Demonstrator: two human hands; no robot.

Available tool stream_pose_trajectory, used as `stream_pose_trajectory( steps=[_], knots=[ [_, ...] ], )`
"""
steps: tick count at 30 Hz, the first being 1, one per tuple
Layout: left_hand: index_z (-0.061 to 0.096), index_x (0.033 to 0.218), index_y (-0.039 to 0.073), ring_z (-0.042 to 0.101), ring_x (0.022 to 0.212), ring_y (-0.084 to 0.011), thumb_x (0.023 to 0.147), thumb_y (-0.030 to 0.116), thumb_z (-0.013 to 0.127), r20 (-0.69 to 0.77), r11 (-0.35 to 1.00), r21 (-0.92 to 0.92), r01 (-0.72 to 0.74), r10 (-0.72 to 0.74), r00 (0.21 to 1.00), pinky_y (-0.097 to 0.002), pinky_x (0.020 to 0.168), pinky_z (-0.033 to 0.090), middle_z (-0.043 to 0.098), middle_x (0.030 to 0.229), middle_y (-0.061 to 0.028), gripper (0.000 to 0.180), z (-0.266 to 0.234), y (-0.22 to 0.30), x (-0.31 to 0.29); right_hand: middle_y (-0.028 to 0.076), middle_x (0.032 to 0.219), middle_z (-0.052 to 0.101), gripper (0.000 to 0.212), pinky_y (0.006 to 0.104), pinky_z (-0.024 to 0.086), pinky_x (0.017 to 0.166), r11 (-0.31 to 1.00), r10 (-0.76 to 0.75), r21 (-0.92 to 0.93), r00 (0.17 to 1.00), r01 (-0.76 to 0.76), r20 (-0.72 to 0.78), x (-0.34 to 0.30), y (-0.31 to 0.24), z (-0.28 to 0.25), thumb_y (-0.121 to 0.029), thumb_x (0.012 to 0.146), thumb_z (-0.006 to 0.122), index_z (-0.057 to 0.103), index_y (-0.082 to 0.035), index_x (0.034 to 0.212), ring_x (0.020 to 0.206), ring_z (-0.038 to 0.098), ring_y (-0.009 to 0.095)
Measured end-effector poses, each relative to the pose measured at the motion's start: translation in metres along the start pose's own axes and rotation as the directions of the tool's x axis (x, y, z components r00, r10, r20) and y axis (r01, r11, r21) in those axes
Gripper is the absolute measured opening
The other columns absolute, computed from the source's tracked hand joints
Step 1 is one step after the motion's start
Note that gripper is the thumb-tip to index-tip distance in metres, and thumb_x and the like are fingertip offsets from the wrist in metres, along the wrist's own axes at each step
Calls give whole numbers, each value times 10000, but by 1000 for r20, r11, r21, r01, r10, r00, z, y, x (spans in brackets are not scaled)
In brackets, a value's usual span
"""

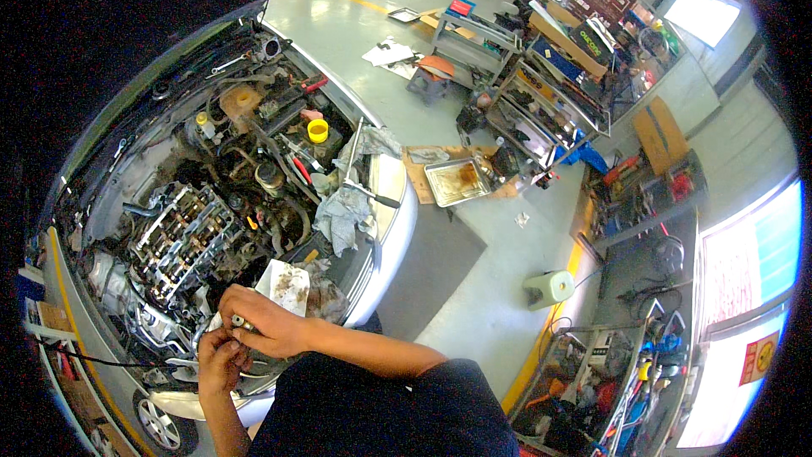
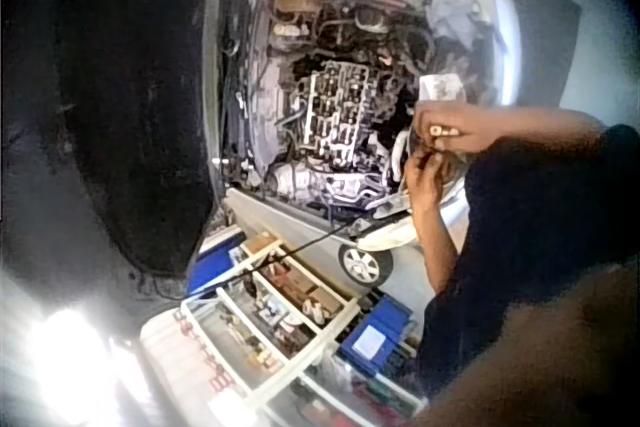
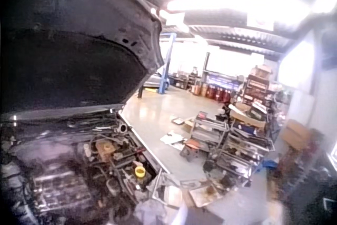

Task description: The person cleans a small metallic engine component using a white paper towel and a small metal tool. They repeatedly wipe the part and use the tool to scrape or pick at specific areas while holding it over the open engine bay of a car.

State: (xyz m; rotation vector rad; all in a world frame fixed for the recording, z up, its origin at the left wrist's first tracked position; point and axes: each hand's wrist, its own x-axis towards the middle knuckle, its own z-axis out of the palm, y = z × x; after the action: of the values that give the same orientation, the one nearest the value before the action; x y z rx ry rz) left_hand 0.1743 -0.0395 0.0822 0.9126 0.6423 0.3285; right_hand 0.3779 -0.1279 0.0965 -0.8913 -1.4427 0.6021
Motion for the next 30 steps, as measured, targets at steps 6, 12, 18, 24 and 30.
stream_pose_trajectory(
  steps=[6, 12, 18, 24, 30],
  knots=[
    [602, 1001, -11, 396, 535, -94, 935, 161, 713, -25, 995, -1, 103, -103, 994, -282, 498, 332, 443, 685, 18, 215, -4, -4, -1, 179, 1115, 551, 168, 478, 459, 964, 993, 23, -120, 1000, -24, -15, -5, 10, 5, -83, 942, 636, 548, -35, 1077, 1085, 544, 396],
    [617, 976, -10, 452, 638, -118, 1039, 196, 685, 102, 999, 48, 13, -17, 995, -297, 595, 400, 496, 739, -12, 227, 8, 5, -4, 160, 1105, 603, 180, 424, 476, 977, 980, 165, -94, 980, -175, -110, -11, 5, 1, -141, 944, 662, 591, -41, 1076, 1061, 603, 321],
    [628, 991, 12, 498, 677, -102, 1052, 136, 655, 38, 978, 155, -137, 133, 990, -304, 612, 419, 531, 773, -9, 141, 18, 14, -28, 134, 1065, 586, 193, 357, 434, 941, 923, 323, 291, 917, -251, -233, -6, 4, 6, -155, 897, 623, 567, -16, 1017, 991, 550, 224],
    [614, 969, 13, 586, 721, -204, 971, 104, 704, 293, 706, 599, -379, 247, 924, -339, 666, 481, 619, 829, -79, 128, 20, 20, -35, 153, 1054, 557, 293, 345, 404, 925, 860, 378, 451, 893, -240, -246, -2, 5, 5, -255, 872, 644, 520, -20, 996, 983, 521, 224],
    [669, 976, 28, 723, 791, -252, 883, 118, 824, 315, 553, 675, -488, 382, 869, -366, 702, 565, 703, 895, -117, 201, 22, 32, -31, 159, 1052, 556, 313, 343, 421, 916, 847, 379, 475, 897, -238, -226, -2, 3, 4, -278, 889, 637, 514, -16, 1008, 983, 534, 229]
  ],
)
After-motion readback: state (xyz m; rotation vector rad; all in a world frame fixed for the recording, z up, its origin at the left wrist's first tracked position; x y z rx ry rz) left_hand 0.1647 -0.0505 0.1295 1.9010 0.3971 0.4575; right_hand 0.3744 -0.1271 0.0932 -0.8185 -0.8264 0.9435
